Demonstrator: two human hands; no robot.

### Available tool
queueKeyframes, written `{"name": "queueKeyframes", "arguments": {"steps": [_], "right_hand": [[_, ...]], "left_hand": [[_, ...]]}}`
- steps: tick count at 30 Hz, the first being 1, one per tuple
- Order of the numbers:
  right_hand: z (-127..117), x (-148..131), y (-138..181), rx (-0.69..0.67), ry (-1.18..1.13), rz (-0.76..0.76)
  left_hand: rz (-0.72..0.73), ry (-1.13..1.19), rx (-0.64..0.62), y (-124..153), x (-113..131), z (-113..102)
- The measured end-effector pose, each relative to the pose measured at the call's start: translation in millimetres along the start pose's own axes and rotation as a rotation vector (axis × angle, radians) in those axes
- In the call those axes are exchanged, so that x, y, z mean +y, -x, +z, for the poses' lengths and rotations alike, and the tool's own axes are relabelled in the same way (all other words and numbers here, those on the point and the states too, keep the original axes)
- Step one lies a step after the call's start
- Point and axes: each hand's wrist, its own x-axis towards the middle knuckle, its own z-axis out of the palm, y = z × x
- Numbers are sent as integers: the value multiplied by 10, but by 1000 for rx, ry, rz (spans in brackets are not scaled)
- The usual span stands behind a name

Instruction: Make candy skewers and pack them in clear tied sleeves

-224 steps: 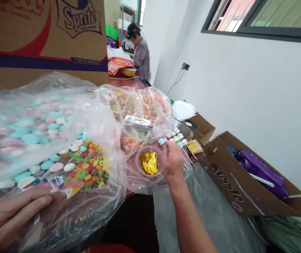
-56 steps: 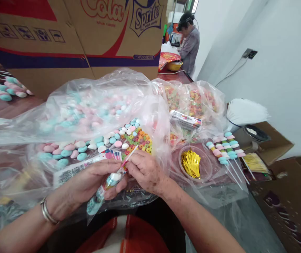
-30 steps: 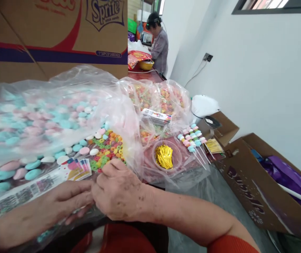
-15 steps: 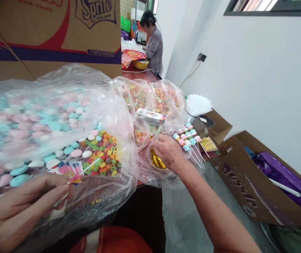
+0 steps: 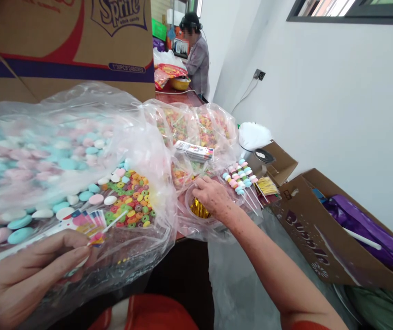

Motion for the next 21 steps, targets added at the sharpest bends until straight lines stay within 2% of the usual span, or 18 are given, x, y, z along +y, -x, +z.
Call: {"name": "queueKeyframes", "arguments": {"steps": [2,6,11,14,16,18,20,21], "right_hand": [[-24,-1,33,29,-1,33],[-34,-35,58,86,-101,149],[-56,-38,70,196,-174,404],[-158,-117,64,284,-254,540],[-259,-293,9,348,-432,623],[-354,-574,-101,395,-804,699],[-411,-910,-250,394,-1101,689],[-421,-1075,-327,352,-1195,668]], "left_hand": [[-1,30,-22,1,-3,17],[-31,83,22,37,66,73],[-12,105,41,75,80,2],[-4,166,17,92,21,-63],[13,237,-35,111,-7,-52],[16,309,-84,133,-8,21],[-7,380,-131,149,15,137],[-24,416,-156,153,28,197]]}}
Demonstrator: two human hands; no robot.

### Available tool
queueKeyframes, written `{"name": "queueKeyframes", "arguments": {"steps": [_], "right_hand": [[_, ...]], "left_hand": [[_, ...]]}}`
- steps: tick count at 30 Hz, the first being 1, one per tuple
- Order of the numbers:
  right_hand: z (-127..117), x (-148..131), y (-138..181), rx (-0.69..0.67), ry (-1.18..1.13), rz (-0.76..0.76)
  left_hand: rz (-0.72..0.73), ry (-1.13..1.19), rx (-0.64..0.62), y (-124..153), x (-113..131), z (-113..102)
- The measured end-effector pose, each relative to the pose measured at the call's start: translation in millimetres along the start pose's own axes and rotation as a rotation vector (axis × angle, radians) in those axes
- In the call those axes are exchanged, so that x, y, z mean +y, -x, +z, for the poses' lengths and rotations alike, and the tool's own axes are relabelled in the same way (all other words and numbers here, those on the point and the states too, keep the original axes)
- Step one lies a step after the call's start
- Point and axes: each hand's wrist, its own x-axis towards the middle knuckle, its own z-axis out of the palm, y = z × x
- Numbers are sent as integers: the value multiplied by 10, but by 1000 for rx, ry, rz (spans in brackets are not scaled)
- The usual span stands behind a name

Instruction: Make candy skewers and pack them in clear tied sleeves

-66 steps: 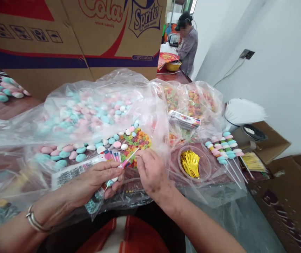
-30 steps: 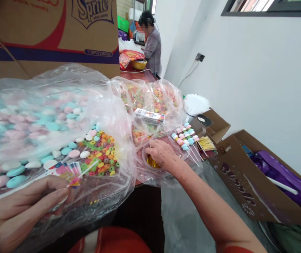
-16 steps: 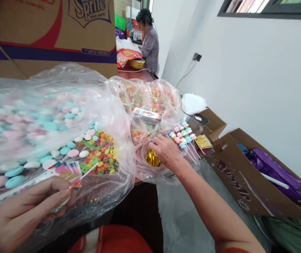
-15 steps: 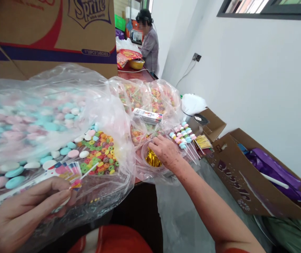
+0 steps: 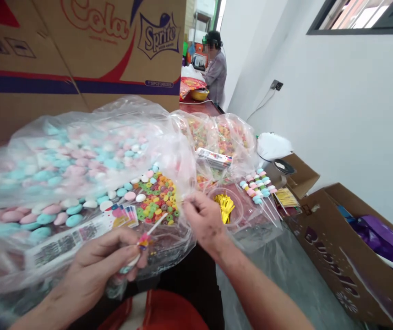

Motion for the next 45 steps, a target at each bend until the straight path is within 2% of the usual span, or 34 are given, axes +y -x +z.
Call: {"name": "queueKeyframes", "arguments": {"steps": [3,6,10,14,21,26,28,32,35,38,41,45], "right_hand": [[400,-109,102,-130,-157,72],[579,-122,153,-206,-292,140],[578,-116,199,-312,-369,193],[553,-113,256,-367,-394,169],[575,-103,300,-353,-362,108],[593,-132,310,-334,-254,95],[616,-113,327,-288,-112,-34],[652,-28,342,-68,428,-640],[618,-7,290,-40,616,-990],[535,-46,191,-131,615,-1102],[444,-97,98,-310,617,-1117],[328,-159,41,-525,623,-1244]], "left_hand": [[-34,104,-38,-34,-29,130],[-29,178,-1,-66,-46,146],[-20,188,87,-73,-47,93],[-28,233,102,-77,-56,80],[-25,245,157,-102,-109,101],[14,235,202,-100,-107,84],[20,225,203,-105,-114,68],[36,216,230,-139,-149,31],[-19,208,228,-164,-148,2],[-124,163,113,-174,-100,-41],[-209,106,-33,-189,-41,-94],[-328,11,-250,-236,3,-143]]}}
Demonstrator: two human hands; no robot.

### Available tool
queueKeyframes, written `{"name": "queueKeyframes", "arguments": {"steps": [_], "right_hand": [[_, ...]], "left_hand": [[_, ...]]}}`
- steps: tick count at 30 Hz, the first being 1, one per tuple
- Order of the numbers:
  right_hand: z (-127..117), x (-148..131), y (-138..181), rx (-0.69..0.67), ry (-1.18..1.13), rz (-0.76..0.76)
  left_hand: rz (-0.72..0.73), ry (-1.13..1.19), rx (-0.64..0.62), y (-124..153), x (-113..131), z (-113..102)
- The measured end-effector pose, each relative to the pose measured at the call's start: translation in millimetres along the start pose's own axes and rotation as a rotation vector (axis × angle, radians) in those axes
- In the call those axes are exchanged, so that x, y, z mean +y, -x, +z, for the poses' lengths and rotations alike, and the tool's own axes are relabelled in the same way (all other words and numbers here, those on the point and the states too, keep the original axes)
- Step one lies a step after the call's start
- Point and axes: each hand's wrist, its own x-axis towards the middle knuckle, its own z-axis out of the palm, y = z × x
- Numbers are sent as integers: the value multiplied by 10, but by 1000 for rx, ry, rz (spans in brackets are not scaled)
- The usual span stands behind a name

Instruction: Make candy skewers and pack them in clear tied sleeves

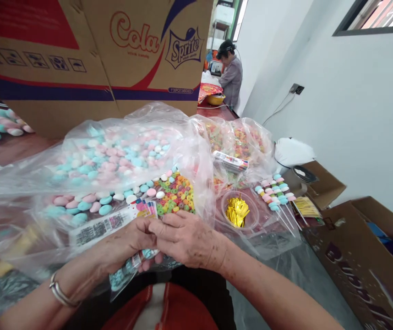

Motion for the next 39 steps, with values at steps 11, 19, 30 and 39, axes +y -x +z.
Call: {"name": "queueKeyframes", "arguments": {"steps": [11,19,30,39], "right_hand": [[-39,-177,-41,-99,203,293],[305,-11,-234,198,208,723],[321,120,-316,289,-200,757],[382,188,-285,223,109,572]], "left_hand": [[212,-856,300,9,135,147],[858,-1564,864,-181,16,105],[1009,-1637,1049,-260,91,-86],[986,-1637,1015,-285,84,-122]]}}
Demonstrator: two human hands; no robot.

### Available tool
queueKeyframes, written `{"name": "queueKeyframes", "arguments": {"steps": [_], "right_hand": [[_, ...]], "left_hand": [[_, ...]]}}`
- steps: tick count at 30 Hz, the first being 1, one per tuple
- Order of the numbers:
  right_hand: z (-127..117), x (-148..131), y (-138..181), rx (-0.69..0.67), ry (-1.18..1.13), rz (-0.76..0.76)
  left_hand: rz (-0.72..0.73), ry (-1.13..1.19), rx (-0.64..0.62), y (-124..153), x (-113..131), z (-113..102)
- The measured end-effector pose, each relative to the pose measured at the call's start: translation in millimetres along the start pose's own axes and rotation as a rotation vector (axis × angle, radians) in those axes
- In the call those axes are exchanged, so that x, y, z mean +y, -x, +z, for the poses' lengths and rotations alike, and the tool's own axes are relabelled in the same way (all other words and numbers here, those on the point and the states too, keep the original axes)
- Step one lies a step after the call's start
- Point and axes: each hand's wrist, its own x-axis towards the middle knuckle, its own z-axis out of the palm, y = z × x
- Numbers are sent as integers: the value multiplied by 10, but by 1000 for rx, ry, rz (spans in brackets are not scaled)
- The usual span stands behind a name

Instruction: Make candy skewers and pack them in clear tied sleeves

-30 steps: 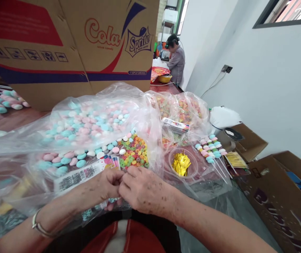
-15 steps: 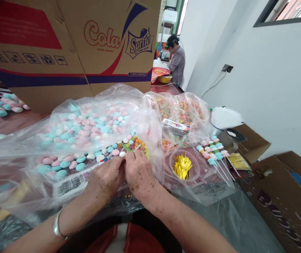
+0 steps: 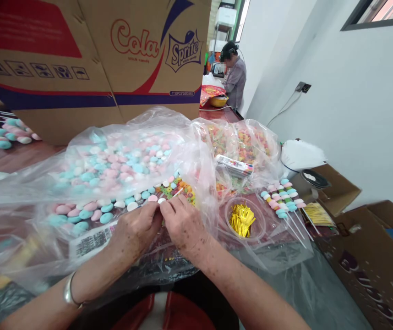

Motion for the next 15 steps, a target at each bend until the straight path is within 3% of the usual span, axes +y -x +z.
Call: {"name": "queueKeyframes", "arguments": {"steps": [5,8,10,13,15], "right_hand": [[52,-36,19,27,-1,94],[86,-28,-2,7,-173,260],[91,7,-36,44,-338,393],[41,73,-117,100,-589,547],[-31,70,-179,121,-713,595]], "left_hand": [[23,-4,-36,16,4,41],[35,17,-36,1,12,66],[26,67,31,6,50,47],[-77,246,130,59,165,-52],[-286,518,20,85,247,-140]]}}
